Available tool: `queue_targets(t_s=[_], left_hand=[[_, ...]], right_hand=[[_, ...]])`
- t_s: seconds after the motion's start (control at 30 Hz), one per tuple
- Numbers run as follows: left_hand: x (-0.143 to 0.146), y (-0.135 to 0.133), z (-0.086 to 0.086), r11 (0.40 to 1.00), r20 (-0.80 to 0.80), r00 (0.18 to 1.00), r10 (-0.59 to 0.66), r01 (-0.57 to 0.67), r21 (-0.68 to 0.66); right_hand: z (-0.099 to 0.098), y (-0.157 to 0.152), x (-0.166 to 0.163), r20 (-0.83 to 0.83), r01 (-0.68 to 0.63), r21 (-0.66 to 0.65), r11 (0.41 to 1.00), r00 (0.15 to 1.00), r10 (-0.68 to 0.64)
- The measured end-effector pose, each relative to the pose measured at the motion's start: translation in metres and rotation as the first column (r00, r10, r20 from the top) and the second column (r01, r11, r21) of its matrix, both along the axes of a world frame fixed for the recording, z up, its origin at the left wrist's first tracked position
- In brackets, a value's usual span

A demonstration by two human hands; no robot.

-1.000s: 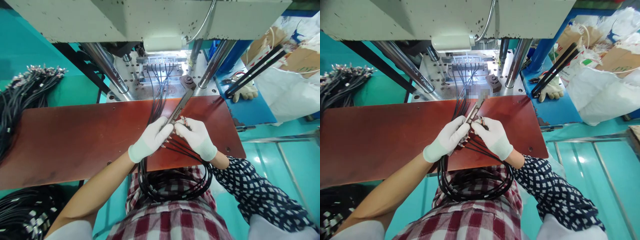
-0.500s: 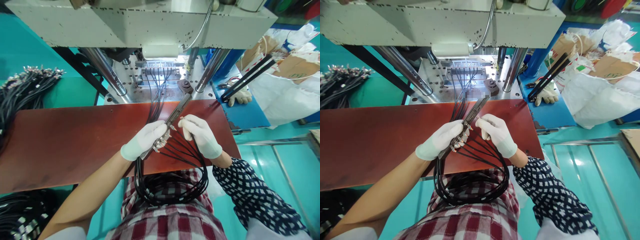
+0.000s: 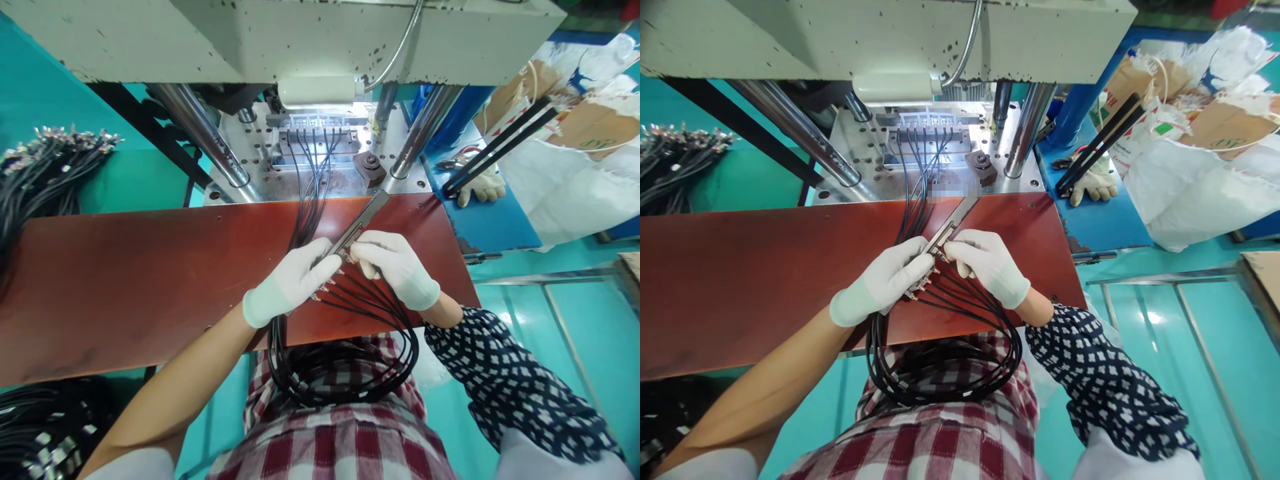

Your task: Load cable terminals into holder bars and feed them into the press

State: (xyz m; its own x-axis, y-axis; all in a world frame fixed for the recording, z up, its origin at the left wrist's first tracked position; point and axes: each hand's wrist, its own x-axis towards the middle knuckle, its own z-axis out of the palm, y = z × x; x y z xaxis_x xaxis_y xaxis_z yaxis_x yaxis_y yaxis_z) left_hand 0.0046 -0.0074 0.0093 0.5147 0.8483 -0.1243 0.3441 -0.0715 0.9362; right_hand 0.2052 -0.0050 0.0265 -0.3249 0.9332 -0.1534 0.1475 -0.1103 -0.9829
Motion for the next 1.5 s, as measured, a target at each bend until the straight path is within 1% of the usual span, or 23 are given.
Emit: queue_targets(t_s=[0.07,0.13,0.23,0.3,0.4,0.5,0.57,0.67,0.7,0.77,0.83,0.87,1.0,1.1,1.2,1.27,1.33,1.37,1.4,1.43,1.5], left_hand=[[0.001,0.000,0.000,0.997,-0.086,0.996,0.019,-0.013,0.070],[0.001,0.000,0.000,0.998,-0.091,0.996,0.010,-0.005,0.058],[0.000,0.001,-0.001,0.998,0.034,0.999,-0.009,0.011,-0.069],[0.000,0.001,-0.002,0.988,0.126,0.992,-0.004,0.024,-0.153],[0.000,0.003,-0.005,0.978,0.202,0.979,0.002,0.040,-0.203],[-0.001,0.004,-0.007,0.973,0.235,0.972,0.014,0.041,-0.228],[-0.002,0.003,-0.008,0.966,0.255,0.967,0.020,0.047,-0.254],[-0.003,0.003,-0.009,0.953,0.280,0.960,0.013,0.073,-0.294],[-0.003,0.003,-0.009,0.949,0.285,0.959,0.007,0.083,-0.303],[-0.003,0.003,-0.008,0.946,0.293,0.956,-0.003,0.098,-0.310],[-0.003,0.003,-0.008,0.947,0.288,0.958,-0.016,0.107,-0.303],[-0.003,0.004,-0.008,0.949,0.274,0.961,-0.023,0.107,-0.297],[-0.003,0.006,-0.008,0.953,0.221,0.974,-0.045,0.108,-0.284],[-0.003,0.006,-0.005,0.953,0.211,0.975,-0.066,0.125,-0.276],[-0.003,0.006,-0.003,0.954,0.159,0.983,-0.093,0.133,-0.268],[-0.002,0.005,-0.001,0.975,0.071,0.991,-0.110,0.121,-0.188],[-0.002,0.003,-0.001,0.995,-0.059,0.993,-0.100,0.098,-0.030],[-0.002,0.003,-0.001,0.995,-0.118,0.989,-0.085,0.091,0.045],[-0.002,0.002,-0.002,0.992,-0.154,0.985,-0.074,0.088,0.090],[-0.002,0.002,-0.002,0.992,-0.155,0.985,-0.071,0.086,0.092],[-0.001,0.001,-0.002,0.996,-0.079,0.994,-0.080,0.082,0.018]], right_hand=[[-0.002,-0.001,-0.002,0.009,0.018,0.008,1.000,1.000,-0.018],[-0.005,-0.001,-0.001,0.032,0.022,0.014,1.000,0.999,-0.022],[-0.009,-0.002,0.008,0.033,-0.016,0.002,1.000,0.999,0.016],[-0.013,-0.001,0.017,-0.026,-0.033,-0.016,0.999,0.999,0.033],[-0.017,-0.002,0.030,-0.085,-0.034,-0.045,0.998,0.996,0.030],[-0.017,-0.005,0.036,-0.037,0.003,-0.062,0.998,0.999,-0.005],[-0.016,-0.009,0.035,0.035,0.052,-0.019,0.998,0.998,-0.051],[-0.018,-0.017,0.031,0.151,0.105,0.090,0.990,0.982,-0.118],[-0.020,-0.018,0.030,0.158,0.127,0.115,0.985,0.977,-0.144],[-0.022,-0.019,0.026,0.087,0.182,0.129,0.975,0.977,-0.194],[-0.021,-0.016,0.022,-0.007,0.201,0.098,0.975,0.980,-0.201],[-0.020,-0.014,0.021,-0.014,0.189,0.078,0.979,0.982,-0.188],[-0.010,-0.006,0.015,0.142,0.162,0.064,0.985,0.975,-0.170],[-0.008,-0.003,0.013,0.162,0.162,0.059,0.985,0.972,-0.170],[-0.009,-0.004,0.011,0.168,0.150,0.059,0.987,0.973,-0.158],[-0.009,-0.005,0.009,0.181,0.160,0.068,0.985,0.969,-0.170],[-0.009,-0.006,0.007,0.214,0.165,0.085,0.983,0.960,-0.180],[-0.010,-0.006,0.006,0.237,0.160,0.096,0.982,0.955,-0.179],[-0.010,-0.007,0.006,0.261,0.153,0.108,0.982,0.949,-0.177],[-0.011,-0.007,0.007,0.286,0.148,0.120,0.982,0.942,-0.177],[-0.012,-0.010,0.009,0.330,0.146,0.175,0.974,0.923,-0.198]])
